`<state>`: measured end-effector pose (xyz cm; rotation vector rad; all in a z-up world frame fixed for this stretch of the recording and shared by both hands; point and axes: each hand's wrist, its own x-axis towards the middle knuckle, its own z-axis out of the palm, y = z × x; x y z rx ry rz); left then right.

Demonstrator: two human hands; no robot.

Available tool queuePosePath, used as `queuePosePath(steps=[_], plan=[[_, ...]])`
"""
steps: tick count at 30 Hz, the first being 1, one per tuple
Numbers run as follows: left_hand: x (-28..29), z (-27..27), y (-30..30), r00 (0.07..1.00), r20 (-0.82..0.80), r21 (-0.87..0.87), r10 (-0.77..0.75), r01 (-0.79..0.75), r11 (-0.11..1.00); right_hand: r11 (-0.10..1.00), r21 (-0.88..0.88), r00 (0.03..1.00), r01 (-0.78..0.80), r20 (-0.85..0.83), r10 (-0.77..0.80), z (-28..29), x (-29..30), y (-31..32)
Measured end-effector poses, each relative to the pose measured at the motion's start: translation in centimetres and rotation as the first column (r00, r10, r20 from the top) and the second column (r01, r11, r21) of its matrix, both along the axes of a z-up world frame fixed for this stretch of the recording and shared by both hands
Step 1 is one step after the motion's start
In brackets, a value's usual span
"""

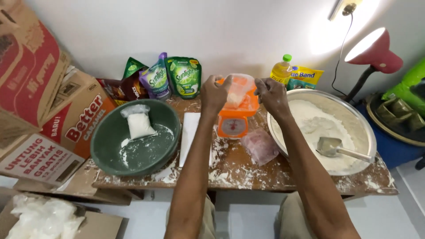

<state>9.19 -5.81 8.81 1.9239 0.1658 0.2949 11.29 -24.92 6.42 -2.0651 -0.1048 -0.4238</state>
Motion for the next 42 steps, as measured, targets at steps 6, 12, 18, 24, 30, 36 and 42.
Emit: queuePosePath(steps=[6, 12, 18, 24, 30, 36, 42], plan=[[4.0, -3.9, -1.1, 0.999, 0.028, -0.09, 0.028, -0.025, 0.996, 0.986, -0.15, 0.997, -0.073, -0.047, 0.067, 0.1, 2.3, 0.8], [4.5, -3.7, -1.9, 0.991, 0.12, -0.125, 0.061, -0.045, 0.991, 0.984, -0.165, 0.998, -0.062, -0.038, 0.057, -1.3, 3.3, 1.2], [1.5, -0.8, -2.3, 0.977, 0.209, -0.199, 0.037, 0.005, 0.98, 0.995, -0.1, 0.999, -0.029, 0.039, 0.033, 0.1, 1.7, 1.3], [-0.8, 2.0, -4.1, 0.898, 0.438, -0.255, -0.043, 0.169, 0.952, 0.999, -0.003, 0.991, -0.045, 0.126, 0.045, 4.0, -2.2, -0.1], [-2.3, 4.2, -8.4, 0.847, 0.504, -0.299, -0.168, 0.353, 0.887, 0.999, -0.044, 0.985, 0.015, 0.171, -0.007, 6.3, -5.5, -5.1], [-2.0, 2.1, -12.6, 0.87, 0.432, -0.294, -0.237, 0.384, 0.875, 0.995, -0.019, 0.987, 0.097, 0.127, -0.094, 4.7, -7.1, -9.5], [-2.6, -0.4, -16.3, 0.876, 0.308, -0.178, -0.371, 0.436, 0.882, 0.98, -0.118, 0.987, 0.159, 0.053, -0.153, 3.6, -11.1, -12.7]])
